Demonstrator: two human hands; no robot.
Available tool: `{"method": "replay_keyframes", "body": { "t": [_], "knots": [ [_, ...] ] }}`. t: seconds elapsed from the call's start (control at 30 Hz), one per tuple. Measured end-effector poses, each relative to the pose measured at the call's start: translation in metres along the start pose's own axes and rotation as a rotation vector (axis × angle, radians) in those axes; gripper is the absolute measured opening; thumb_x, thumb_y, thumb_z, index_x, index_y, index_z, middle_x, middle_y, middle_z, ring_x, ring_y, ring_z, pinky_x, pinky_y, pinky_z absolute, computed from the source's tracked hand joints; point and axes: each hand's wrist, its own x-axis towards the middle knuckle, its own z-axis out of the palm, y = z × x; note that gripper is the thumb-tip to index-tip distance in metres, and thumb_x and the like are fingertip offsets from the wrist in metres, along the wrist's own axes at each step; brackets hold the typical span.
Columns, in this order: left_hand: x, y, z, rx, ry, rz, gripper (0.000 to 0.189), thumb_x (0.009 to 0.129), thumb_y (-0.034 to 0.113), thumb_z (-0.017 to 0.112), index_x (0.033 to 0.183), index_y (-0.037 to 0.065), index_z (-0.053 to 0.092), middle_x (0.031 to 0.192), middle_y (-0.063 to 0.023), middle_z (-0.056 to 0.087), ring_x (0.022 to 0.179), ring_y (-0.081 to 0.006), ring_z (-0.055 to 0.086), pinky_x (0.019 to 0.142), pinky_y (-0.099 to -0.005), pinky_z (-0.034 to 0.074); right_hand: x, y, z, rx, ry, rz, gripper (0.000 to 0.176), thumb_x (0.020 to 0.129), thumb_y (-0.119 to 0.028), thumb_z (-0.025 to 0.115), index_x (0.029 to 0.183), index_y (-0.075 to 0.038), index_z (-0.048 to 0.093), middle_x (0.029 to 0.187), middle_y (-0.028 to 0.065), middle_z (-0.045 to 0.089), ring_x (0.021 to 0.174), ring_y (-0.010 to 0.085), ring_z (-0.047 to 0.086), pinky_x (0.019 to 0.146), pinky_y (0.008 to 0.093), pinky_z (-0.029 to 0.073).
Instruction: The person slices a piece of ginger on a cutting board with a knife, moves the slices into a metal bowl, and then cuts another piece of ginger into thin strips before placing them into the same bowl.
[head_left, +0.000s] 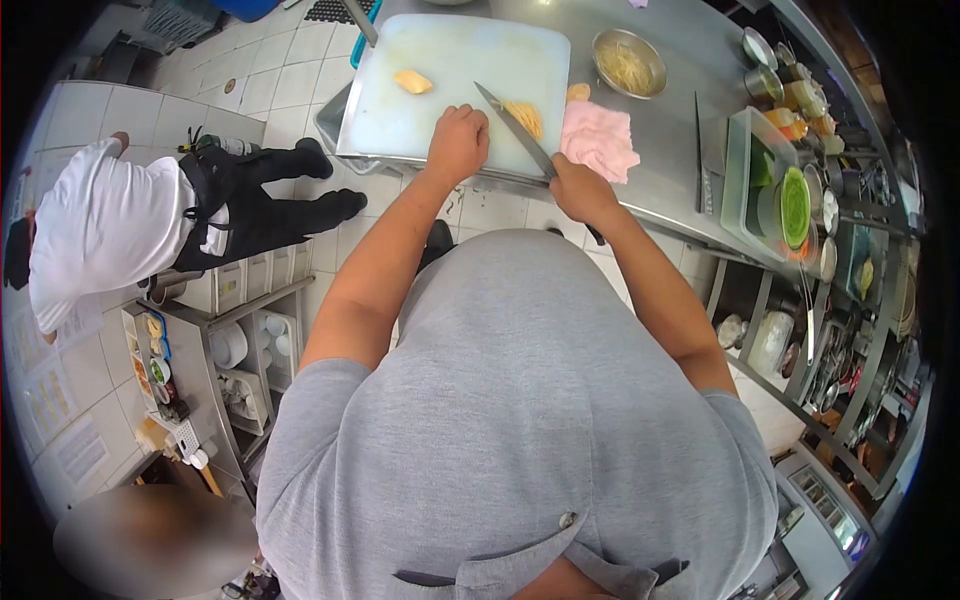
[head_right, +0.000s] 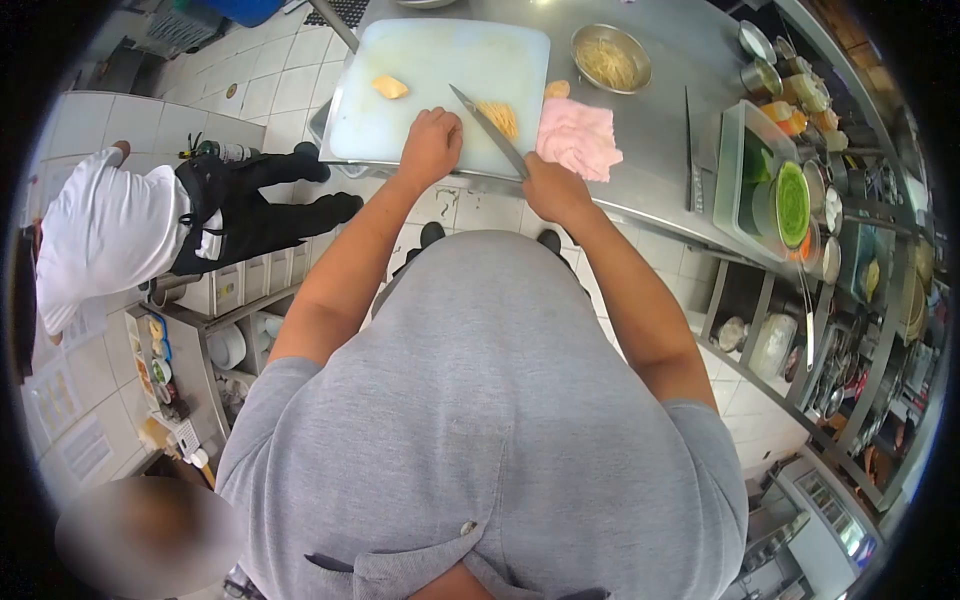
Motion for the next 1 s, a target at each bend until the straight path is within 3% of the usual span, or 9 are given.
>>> {"method": "replay_keyframes", "body": {
  "t": [0.23, 0.47, 0.53, 0.57, 0.6, 0.7, 0.8, 0.93, 1.0],
  "knots": [
    [0.010, -0.018, -0.045, -0.034, 0.040, -0.185, 0.005, 0.101, 0.004, 0.067, 0.098, 0.001, 0.071, 0.099, -0.0249, 0.072, 0.100, -0.0502, 0.068, 0.089, -0.0565, 0.055, -0.026, -0.005, -0.022, 0.119, 0.184, -0.053, 0.026, 0.108, -0.021, 0.059, 0.125, -0.002, 0.059, 0.104, 0.0340, 0.077, 0.099, 0.0544, 0.075, 0.089, 0.0672, 0.055],
    [0.081, -0.041, -0.237, 0.263, 0.947, -0.102, 0.008, 0.101, 0.000, 0.068, 0.106, 0.000, 0.074, 0.102, -0.0183, 0.075, 0.099, -0.0394, 0.073, 0.088, -0.0504, 0.056, -0.045, -0.006, -0.032, 0.120, 0.241, 0.020, 0.031, 0.109, -0.021, 0.058, 0.135, -0.004, 0.060, 0.103, 0.0318, 0.079, 0.099, 0.0529, 0.077, 0.088, 0.0659, 0.058],
    [0.069, -0.174, -0.231, 0.558, 0.570, -0.149, 0.037, 0.098, 0.011, 0.074, 0.133, 0.002, 0.079, 0.134, -0.0283, 0.074, 0.147, -0.0489, 0.055, 0.121, -0.0558, 0.046, -0.045, -0.007, -0.028, 0.061, 0.256, 0.028, 0.032, 0.110, -0.021, 0.058, 0.137, -0.004, 0.059, 0.102, 0.0309, 0.079, 0.100, 0.0517, 0.077, 0.089, 0.0651, 0.058],
    [0.064, -0.189, -0.221, 0.679, 0.135, -0.684, 0.056, 0.099, 0.024, 0.077, 0.152, 0.004, 0.074, 0.148, -0.0313, 0.069, 0.159, -0.0538, 0.041, 0.130, -0.0608, 0.038, -0.045, -0.005, -0.025, 0.006, 0.270, 0.019, 0.032, 0.111, -0.022, 0.057, 0.138, -0.004, 0.058, 0.101, 0.0300, 0.079, 0.100, 0.0505, 0.078, 0.090, 0.0644, 0.059],
    [0.065, -0.200, -0.221, 0.511, 0.078, -0.866, 0.069, 0.100, 0.037, 0.080, 0.162, 0.009, 0.067, 0.149, -0.0289, 0.069, 0.161, -0.0527, 0.039, 0.128, -0.0649, 0.040, -0.043, 0.000, -0.021, 0.015, 0.257, 0.002, 0.038, 0.114, -0.025, 0.057, 0.149, -0.009, 0.056, 0.112, 0.0302, 0.078, 0.105, 0.0498, 0.077, 0.092, 0.0631, 0.060],
    [0.042, -0.130, -0.187, 0.554, 0.326, -0.524, 0.065, 0.101, 0.038, 0.083, 0.160, 0.012, 0.069, 0.146, -0.0296, 0.070, 0.156, -0.0504, 0.047, 0.124, -0.0618, 0.045, -0.059, -0.019, -0.032, 0.042, 0.263, 0.092, 0.044, 0.115, -0.029, 0.058, 0.157, -0.016, 0.055, 0.125, 0.0307, 0.073, 0.109, 0.0515, 0.076, 0.093, 0.0626, 0.061],
    [0.033, -0.050, -0.115, 0.221, 0.202, -0.085, 0.052, 0.104, 0.029, 0.083, 0.152, 0.011, 0.074, 0.146, -0.0318, 0.067, 0.141, -0.0485, 0.061, 0.119, -0.0565, 0.050, -0.060, -0.024, -0.027, 0.082, 0.239, 0.135, 0.049, 0.115, -0.026, 0.061, 0.164, -0.022, 0.052, 0.134, 0.0280, 0.065, 0.110, 0.0516, 0.075, 0.096, 0.0608, 0.061],
    [0.005, 0.070, -0.034, 0.157, -0.225, 0.163, 0.067, 0.113, 0.054, 0.065, 0.170, 0.019, 0.058, 0.184, -0.0196, 0.038, 0.173, -0.0467, 0.025, 0.134, -0.0793, 0.014, -0.049, -0.026, -0.024, 0.063, 0.270, 0.166, 0.052, 0.113, -0.020, 0.064, 0.164, -0.019, 0.052, 0.142, 0.0255, 0.061, 0.111, 0.0502, 0.075, 0.099, 0.0593, 0.062],
    [0.004, 0.085, -0.007, 0.123, -0.264, 0.181, 0.068, 0.115, 0.056, 0.059, 0.173, 0.019, 0.054, 0.186, -0.0154, 0.035, 0.175, -0.0466, 0.021, 0.134, -0.0807, 0.011, -0.051, -0.031, -0.026, 0.044, 0.299, 0.135, 0.049, 0.113, -0.022, 0.065, 0.162, -0.016, 0.055, 0.139, 0.0264, 0.062, 0.110, 0.0490, 0.077, 0.096, 0.0585, 0.063]
  ]
}}
